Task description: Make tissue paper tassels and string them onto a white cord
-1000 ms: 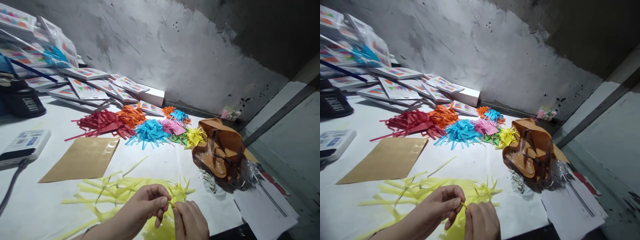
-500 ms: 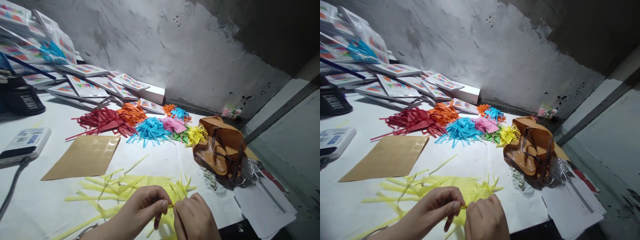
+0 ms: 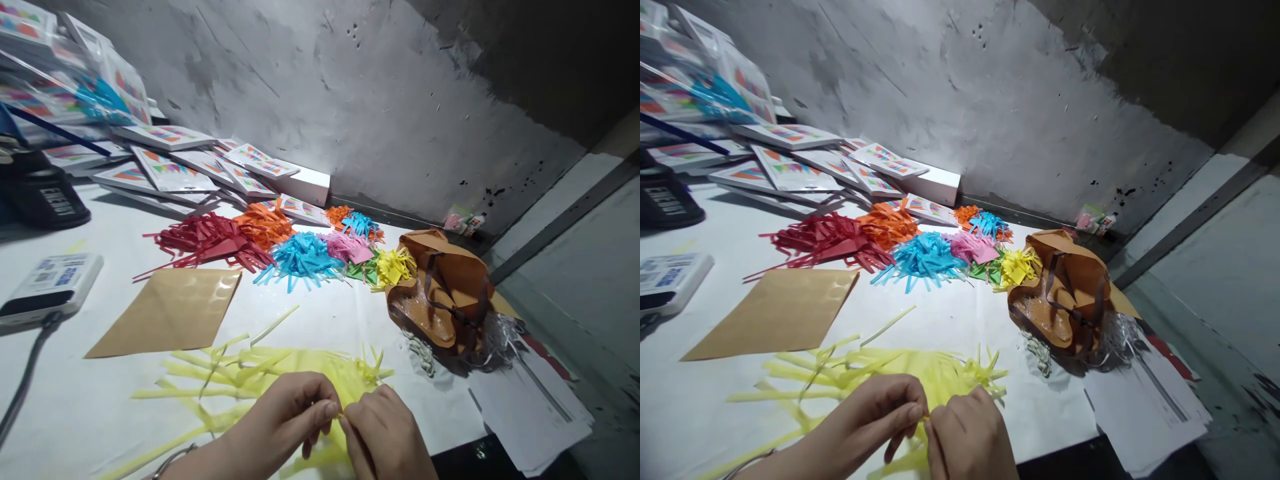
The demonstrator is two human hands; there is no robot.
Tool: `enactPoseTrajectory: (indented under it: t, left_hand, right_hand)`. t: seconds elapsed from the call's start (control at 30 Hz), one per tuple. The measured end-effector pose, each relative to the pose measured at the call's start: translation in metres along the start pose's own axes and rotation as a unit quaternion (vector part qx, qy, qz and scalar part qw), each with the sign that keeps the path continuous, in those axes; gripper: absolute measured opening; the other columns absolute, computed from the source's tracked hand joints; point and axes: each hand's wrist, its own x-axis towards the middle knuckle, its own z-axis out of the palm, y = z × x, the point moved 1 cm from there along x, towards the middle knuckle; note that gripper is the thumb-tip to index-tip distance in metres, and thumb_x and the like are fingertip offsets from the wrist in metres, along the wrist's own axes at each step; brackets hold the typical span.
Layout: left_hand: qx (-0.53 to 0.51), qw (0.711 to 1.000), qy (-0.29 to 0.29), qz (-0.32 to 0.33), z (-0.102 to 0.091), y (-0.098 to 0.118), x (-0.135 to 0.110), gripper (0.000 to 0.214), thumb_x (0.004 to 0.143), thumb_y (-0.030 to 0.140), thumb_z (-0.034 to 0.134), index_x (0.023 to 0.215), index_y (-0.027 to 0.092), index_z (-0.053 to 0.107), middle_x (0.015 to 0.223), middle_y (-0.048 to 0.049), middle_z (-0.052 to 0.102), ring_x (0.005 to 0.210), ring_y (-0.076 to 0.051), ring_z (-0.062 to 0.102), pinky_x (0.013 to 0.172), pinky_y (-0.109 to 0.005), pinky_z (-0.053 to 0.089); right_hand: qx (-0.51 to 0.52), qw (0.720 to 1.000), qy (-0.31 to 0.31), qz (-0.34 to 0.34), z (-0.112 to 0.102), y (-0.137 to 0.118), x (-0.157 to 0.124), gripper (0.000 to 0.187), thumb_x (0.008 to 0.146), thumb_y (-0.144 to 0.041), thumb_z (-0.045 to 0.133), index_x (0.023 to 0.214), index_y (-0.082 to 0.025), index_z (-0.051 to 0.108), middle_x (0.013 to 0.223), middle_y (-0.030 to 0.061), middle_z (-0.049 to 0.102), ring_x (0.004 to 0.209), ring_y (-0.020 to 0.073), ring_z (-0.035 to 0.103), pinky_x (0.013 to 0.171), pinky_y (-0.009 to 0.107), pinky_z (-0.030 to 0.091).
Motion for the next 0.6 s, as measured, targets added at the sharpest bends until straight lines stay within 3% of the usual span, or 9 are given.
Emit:
enactPoseTrajectory:
  t: [0.13,0.27,0.43,0.6]
  left_hand:
    - [0.038,0.997,0.01,0.063,-0.003,-0.002,0.0,0.051,0.093,0.062,0.059,0.079,0.014,0.069,0.071,-0.0016,0.057,0.057,-0.01,0.056,0.053,-0.018,0.047]
    - [0.058,0.989,0.024,0.133,-0.003,-0.006,0.001,0.038,0.096,0.052,0.06,0.097,0.018,0.078,0.084,-0.005,0.06,0.056,-0.009,0.059,0.052,-0.018,0.05]
    - [0.075,0.984,0.049,0.153,-0.005,-0.007,-0.001,0.027,0.097,0.04,0.063,0.09,0.019,0.078,0.075,-0.0049,0.064,0.059,-0.011,0.059,0.051,-0.015,0.049]
    - [0.026,0.987,0.048,0.153,-0.005,-0.012,0.0,0.022,0.093,0.04,0.07,0.091,0.022,0.082,0.076,-0.0049,0.065,0.06,-0.011,0.062,0.051,-0.015,0.052]
  right_hand:
    - [0.049,0.997,-0.013,0.056,0.006,0.001,-0.01,0.017,0.101,-0.014,0.045,0.086,-0.021,0.051,0.07,-0.0014,0.056,0.064,0.014,0.051,0.064,0.028,0.038]
    - [0.076,0.991,0.013,0.108,0.017,-0.001,-0.018,0.015,0.102,-0.016,0.046,0.09,-0.022,0.053,0.073,-0.0009,0.058,0.067,0.0147,0.053,0.063,0.028,0.039]
    - [0.093,0.982,0.055,0.155,0.024,-0.008,-0.019,0.014,0.103,-0.021,0.047,0.093,-0.022,0.056,0.074,-0.0001,0.058,0.07,0.0164,0.053,0.066,0.029,0.04]
    - [0.096,0.984,0.078,0.126,0.027,-0.01,-0.019,0.015,0.102,-0.019,0.047,0.09,-0.022,0.054,0.072,-0.0001,0.057,0.066,0.0158,0.05,0.064,0.028,0.039]
